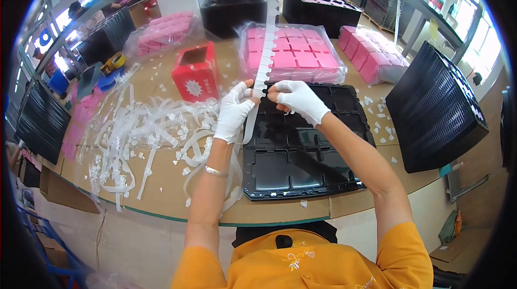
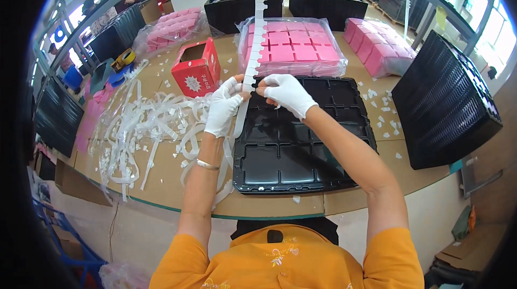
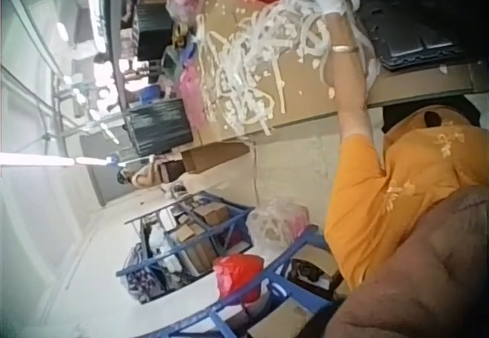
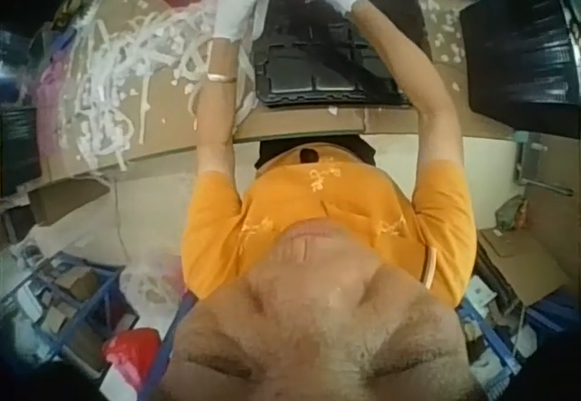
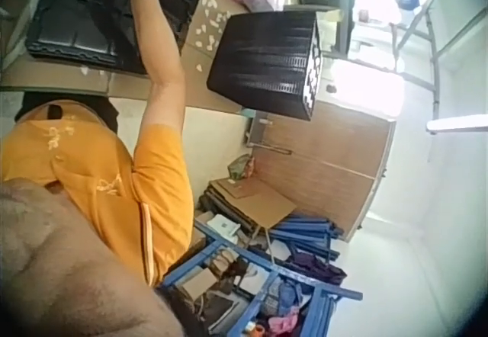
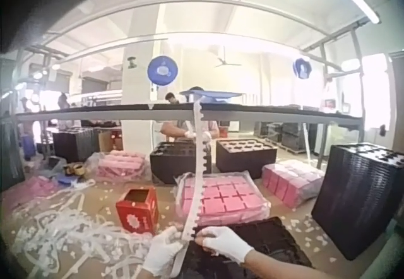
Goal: The person assembles plastic trays by hand, preparing them with foam inserts and white plastic strips.
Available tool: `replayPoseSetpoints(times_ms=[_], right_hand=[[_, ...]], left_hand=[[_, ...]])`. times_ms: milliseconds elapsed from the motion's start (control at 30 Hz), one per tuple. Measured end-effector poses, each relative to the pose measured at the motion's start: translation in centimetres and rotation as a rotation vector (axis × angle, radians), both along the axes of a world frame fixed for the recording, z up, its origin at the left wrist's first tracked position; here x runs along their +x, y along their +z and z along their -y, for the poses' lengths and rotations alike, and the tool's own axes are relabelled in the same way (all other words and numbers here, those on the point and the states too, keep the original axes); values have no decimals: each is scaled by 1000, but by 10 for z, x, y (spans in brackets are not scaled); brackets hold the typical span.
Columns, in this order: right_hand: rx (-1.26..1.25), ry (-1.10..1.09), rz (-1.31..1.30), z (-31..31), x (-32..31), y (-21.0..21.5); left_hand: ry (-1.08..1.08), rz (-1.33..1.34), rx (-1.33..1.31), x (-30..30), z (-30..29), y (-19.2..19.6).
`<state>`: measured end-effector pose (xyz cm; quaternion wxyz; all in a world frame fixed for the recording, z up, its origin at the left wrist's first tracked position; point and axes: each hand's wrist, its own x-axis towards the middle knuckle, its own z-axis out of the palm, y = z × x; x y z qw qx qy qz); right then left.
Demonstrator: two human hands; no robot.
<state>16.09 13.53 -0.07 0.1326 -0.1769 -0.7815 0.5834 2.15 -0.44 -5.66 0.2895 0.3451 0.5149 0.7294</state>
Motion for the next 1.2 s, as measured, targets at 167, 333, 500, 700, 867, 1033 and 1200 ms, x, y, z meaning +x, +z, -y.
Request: replayPoseSetpoints(times_ms=[167,333,500,700,867,1033,1200], right_hand=[[59,-87,51,16,-13,-4],[120,-112,76,17,-19,-9],[67,-155,53,18,-19,-16],[-6,-183,13,20,-20,-20],[-24,-154,-6,19,-22,-16],[-179,-189,135,26,-28,-4],[-61,-142,182,-14,-39,-5]], left_hand=[[-41,28,20,-1,0,-11],[-32,32,33,2,-2,-14],[40,-90,20,3,-1,-11],[51,-150,-26,3,-1,-9],[257,-506,-76,5,0,-8],[596,-1054,-33,-9,0,-18],[610,-853,-46,-23,6,-19]])
